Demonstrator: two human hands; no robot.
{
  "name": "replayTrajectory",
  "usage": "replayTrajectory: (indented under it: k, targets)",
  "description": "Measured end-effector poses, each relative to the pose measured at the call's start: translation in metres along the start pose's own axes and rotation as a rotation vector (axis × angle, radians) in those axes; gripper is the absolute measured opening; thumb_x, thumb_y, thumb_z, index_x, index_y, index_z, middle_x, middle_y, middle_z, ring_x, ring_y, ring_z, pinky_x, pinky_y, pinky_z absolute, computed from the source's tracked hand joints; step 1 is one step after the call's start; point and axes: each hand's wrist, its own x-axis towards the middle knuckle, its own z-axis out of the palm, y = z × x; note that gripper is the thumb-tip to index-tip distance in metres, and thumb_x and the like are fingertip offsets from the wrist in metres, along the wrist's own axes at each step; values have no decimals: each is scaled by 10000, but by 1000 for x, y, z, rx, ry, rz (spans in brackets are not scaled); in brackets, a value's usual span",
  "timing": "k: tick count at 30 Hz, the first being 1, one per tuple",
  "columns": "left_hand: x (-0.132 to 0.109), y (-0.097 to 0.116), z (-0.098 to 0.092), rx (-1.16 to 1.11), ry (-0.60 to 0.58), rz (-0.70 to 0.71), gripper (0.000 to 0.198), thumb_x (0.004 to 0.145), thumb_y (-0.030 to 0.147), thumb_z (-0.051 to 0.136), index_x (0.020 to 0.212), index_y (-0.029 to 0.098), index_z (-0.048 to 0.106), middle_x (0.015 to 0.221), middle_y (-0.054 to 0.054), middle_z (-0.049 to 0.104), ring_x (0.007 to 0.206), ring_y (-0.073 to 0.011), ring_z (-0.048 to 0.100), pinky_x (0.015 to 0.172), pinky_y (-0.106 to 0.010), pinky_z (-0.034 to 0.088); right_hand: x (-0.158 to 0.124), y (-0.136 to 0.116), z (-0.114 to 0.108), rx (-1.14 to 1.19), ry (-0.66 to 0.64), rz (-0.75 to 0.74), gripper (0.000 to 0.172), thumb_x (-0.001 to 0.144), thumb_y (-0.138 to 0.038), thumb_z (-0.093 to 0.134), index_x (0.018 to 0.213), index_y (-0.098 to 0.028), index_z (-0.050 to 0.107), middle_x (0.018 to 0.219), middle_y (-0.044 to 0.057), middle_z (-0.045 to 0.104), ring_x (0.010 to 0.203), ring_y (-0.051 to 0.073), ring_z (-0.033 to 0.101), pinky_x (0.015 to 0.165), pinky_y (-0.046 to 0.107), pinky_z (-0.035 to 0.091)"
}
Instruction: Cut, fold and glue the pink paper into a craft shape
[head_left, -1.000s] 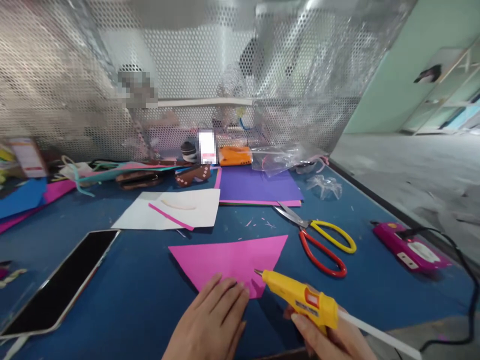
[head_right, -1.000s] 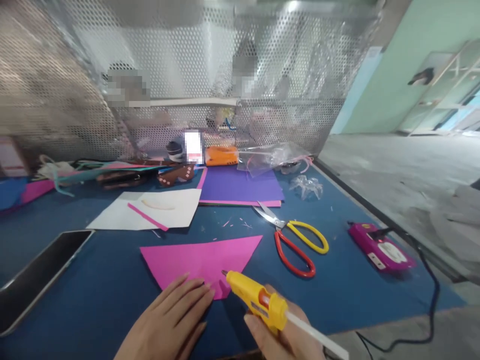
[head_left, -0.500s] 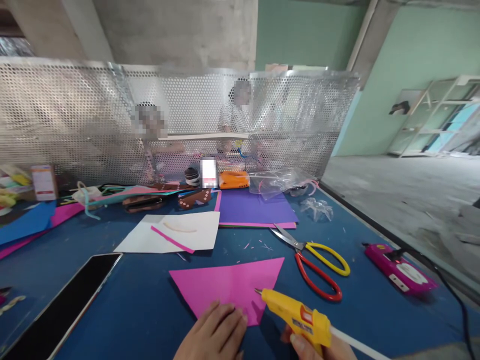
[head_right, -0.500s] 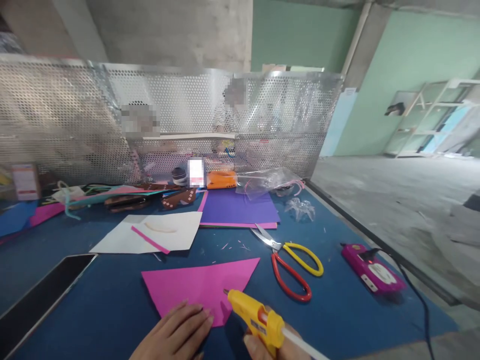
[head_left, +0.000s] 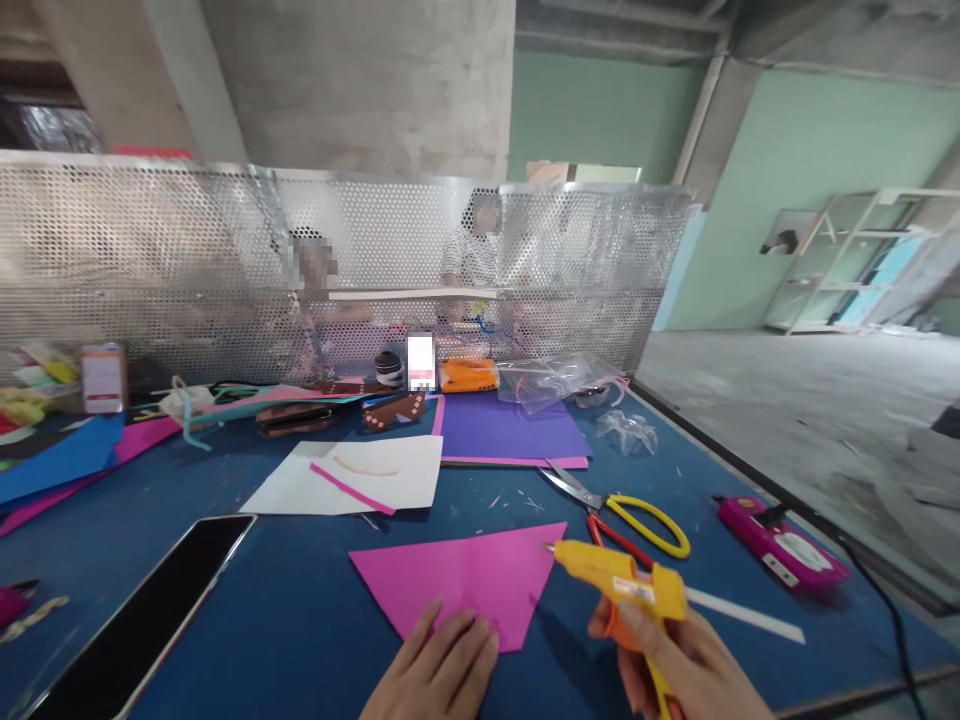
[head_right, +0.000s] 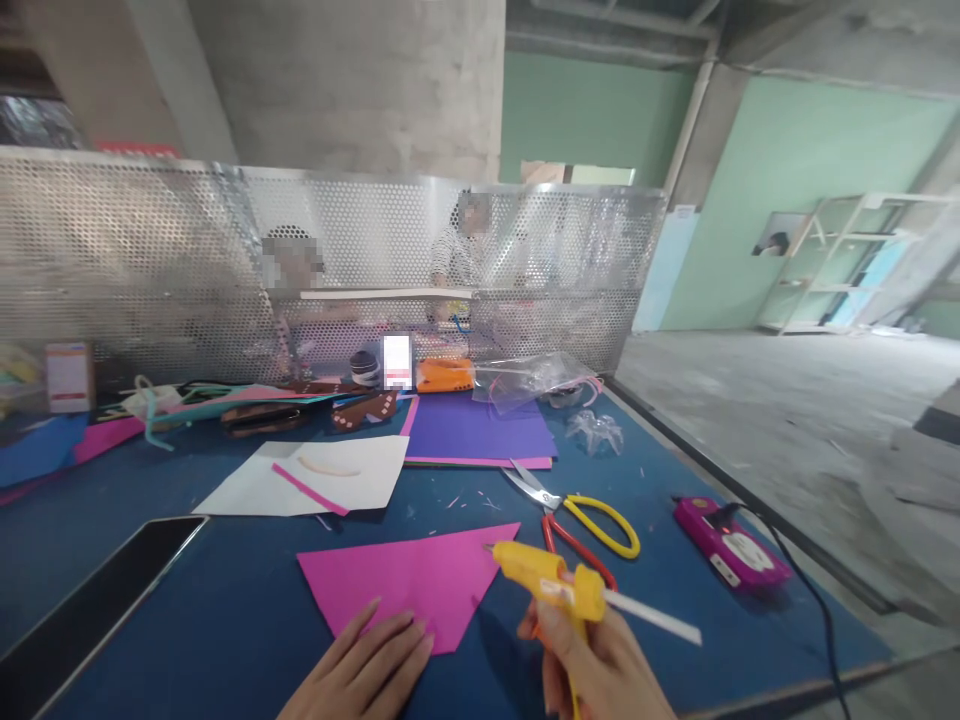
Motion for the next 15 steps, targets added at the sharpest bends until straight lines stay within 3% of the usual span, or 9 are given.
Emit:
replayTrajectory:
  k: [2,6,8,15]
  targets:
    - [1,0,0,-1,18,-2,384,1041,414,382,1103,229,712,1040,68,766,1006,-109,645,1225,-284,158,8,-15,-15,5,-16,-50,661,739,-800,547,826,-158,683,441,-14,557,377,96,439,420,215,305]
    - [1,0,-1,7,7,7,379,1016,465,427,1127,237,708,1065,65,767,1022,-111,650,1242,-306,90,33,-37,-43,82,77,-77,476,786,-614,595,928,-164,654,517,-7,613,497,155,575,508,247,444]
    - [0,1,-2,12,-6,12,376,1005,474,449,1142,235,704,1080,60,764,1035,-116,646,1242,-305,79,50,-43,-56,-26,92,-108,426,810,-540,540,960,-155,643,564,16,639,542,191,615,524,289,491]
    - [-12,11,7,-42,-1,-50,466,981,522,424,1169,186,687,1114,-23,742,1084,-181,626,1203,-344,238,120,-53,-92,-418,319,-112,267,950,-323,554,1115,-126,626,900,62,693,815,204,679,718,328,555]
